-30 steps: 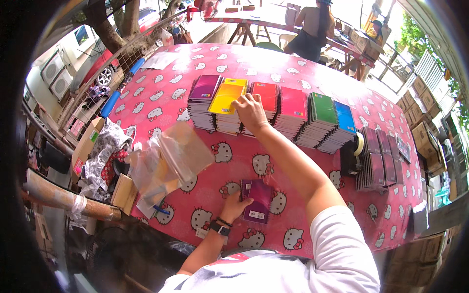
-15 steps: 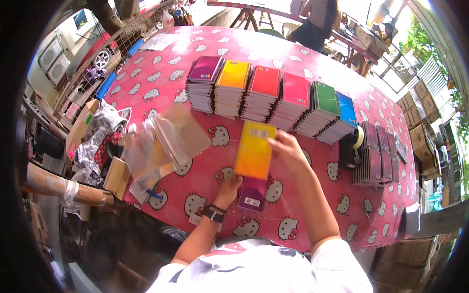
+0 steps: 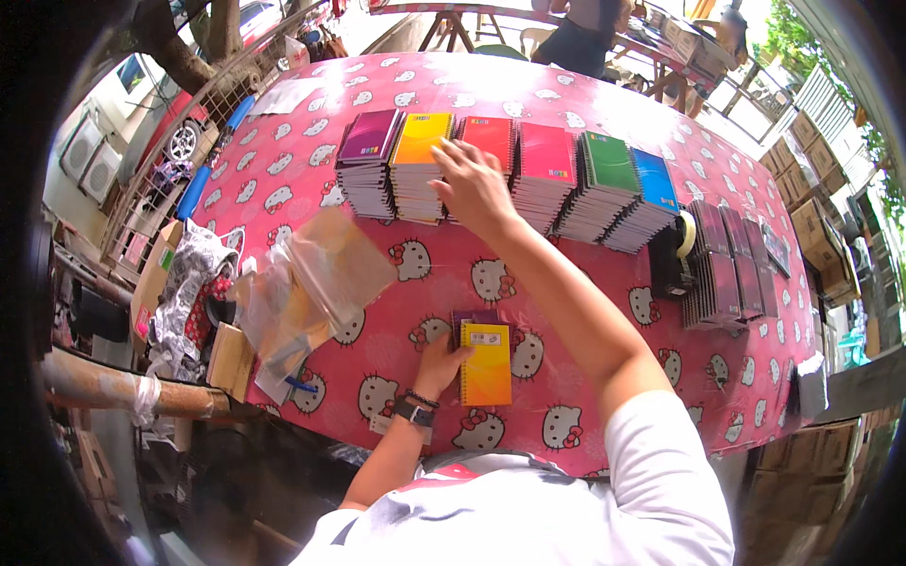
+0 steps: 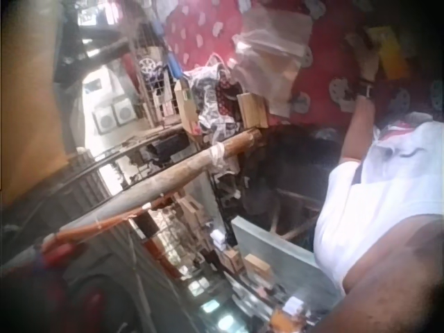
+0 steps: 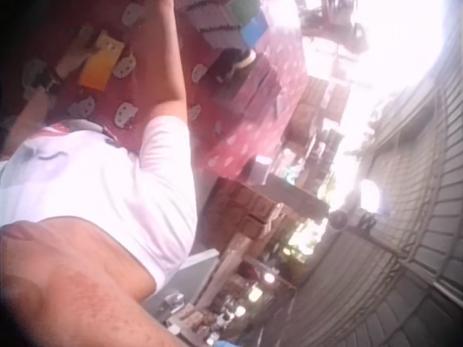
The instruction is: The person picks up notebooks of various colors from stacks on a table, bundles them together, and places the bundle into a plastic bag. They then seal the plastic bag using tape from a dispenser.
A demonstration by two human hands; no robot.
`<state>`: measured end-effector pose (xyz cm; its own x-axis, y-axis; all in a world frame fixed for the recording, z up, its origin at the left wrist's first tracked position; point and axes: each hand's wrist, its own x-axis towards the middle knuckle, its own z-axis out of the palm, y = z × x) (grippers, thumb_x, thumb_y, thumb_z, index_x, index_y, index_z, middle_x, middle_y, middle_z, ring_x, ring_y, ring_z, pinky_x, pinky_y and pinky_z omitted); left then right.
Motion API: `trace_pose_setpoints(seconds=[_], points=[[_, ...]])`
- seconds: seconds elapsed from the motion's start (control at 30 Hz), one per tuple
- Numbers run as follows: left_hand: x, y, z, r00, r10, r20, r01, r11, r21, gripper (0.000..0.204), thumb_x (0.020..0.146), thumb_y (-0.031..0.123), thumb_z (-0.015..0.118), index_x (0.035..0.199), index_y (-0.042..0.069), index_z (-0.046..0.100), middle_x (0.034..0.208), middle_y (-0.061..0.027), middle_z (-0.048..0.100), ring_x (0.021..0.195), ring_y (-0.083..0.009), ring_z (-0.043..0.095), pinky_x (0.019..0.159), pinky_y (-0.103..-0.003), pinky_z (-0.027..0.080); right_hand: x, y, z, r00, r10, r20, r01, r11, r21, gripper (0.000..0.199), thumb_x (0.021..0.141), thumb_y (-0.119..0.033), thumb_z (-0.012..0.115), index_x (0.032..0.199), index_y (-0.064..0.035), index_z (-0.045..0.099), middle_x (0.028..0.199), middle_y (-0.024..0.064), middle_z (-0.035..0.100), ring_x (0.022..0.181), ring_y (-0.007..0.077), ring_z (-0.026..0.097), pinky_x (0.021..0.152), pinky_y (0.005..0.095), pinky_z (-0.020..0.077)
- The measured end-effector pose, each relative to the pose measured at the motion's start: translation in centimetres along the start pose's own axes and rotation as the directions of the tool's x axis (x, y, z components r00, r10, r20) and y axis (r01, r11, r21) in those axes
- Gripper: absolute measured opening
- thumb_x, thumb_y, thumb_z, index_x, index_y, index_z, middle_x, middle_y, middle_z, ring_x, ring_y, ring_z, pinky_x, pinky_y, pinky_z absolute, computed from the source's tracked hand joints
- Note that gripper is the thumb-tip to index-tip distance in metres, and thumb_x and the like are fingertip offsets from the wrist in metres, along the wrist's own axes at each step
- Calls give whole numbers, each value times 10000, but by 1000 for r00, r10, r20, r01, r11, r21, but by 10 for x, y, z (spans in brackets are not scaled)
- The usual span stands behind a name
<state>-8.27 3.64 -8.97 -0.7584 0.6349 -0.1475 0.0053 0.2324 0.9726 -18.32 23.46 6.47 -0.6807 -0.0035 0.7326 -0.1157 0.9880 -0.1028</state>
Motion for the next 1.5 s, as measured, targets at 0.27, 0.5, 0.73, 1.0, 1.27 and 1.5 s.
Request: trace_pose_setpoints(seconds=[0.27, 0.5, 0.73, 1.0, 1.27, 1.5], points=[[-4, 7, 5, 992, -127, 29, 124, 989, 77, 446, 745, 241, 678, 1031, -67, 529, 937, -221, 634, 897, -322, 620, 759, -365, 473, 29, 12, 34, 982, -139, 131, 159, 974, -158, 82, 795, -160, 576, 820, -120, 644, 792, 3, 627, 881, 171, 576, 857, 362, 365], [-3, 9, 2, 998, 8, 56, -5, 998, -57, 402, 756, 252, 690, 975, -48, 536, 914, -209, 639, 863, -296, 630, 738, -363, 480, -44, -7, -97, 854, 451, 260, -497, 558, 664, 166, 877, -116, 583, 991, 1, 612, 830, 0, 613, 780, 63, 527, 696, 220, 441], [7, 0, -2, 983, -181, 0, 181, 981, -67, 367, 774, 257, 675, 970, -30, 560, 900, -167, 642, 866, -237, 628, 745, -341, 471, -161, -1, -103, 578, 437, 689, -813, 380, 441, 210, 877, -167, 581, 957, 22, 624, 818, 27, 624, 777, 101, 548, 698, 266, 458], [0, -1, -3, 999, -50, 15, 49, 997, 55, 427, 703, 279, 743, 955, -16, 565, 870, -126, 648, 806, -220, 635, 712, -329, 483, -155, -18, -63, 880, 310, 361, -429, 844, 322, 177, 747, -63, 626, 921, -35, 623, 892, 117, 598, 907, 324, 540, 780, 392, 460], [-3, 11, -1, 998, -36, 50, 33, 998, 58, 451, 709, 318, 745, 958, -8, 560, 871, -118, 655, 794, -214, 641, 692, -323, 487, -29, 46, -45, 997, 73, 11, -70, 986, -150, 246, 771, -158, 622, 1007, -98, 590, 1038, 68, 592, 1016, 253, 532, 858, 397, 408], [-2, 9, -2, 994, -50, 99, 49, 999, 13, 470, 712, 347, 739, 944, -20, 557, 875, -142, 650, 823, -238, 638, 716, -337, 482, -9, 55, -3, 965, 23, 260, 55, 956, -289, 133, 814, -83, 520, 925, -94, 594, 926, 54, 626, 945, 189, 576, 834, 342, 449]])
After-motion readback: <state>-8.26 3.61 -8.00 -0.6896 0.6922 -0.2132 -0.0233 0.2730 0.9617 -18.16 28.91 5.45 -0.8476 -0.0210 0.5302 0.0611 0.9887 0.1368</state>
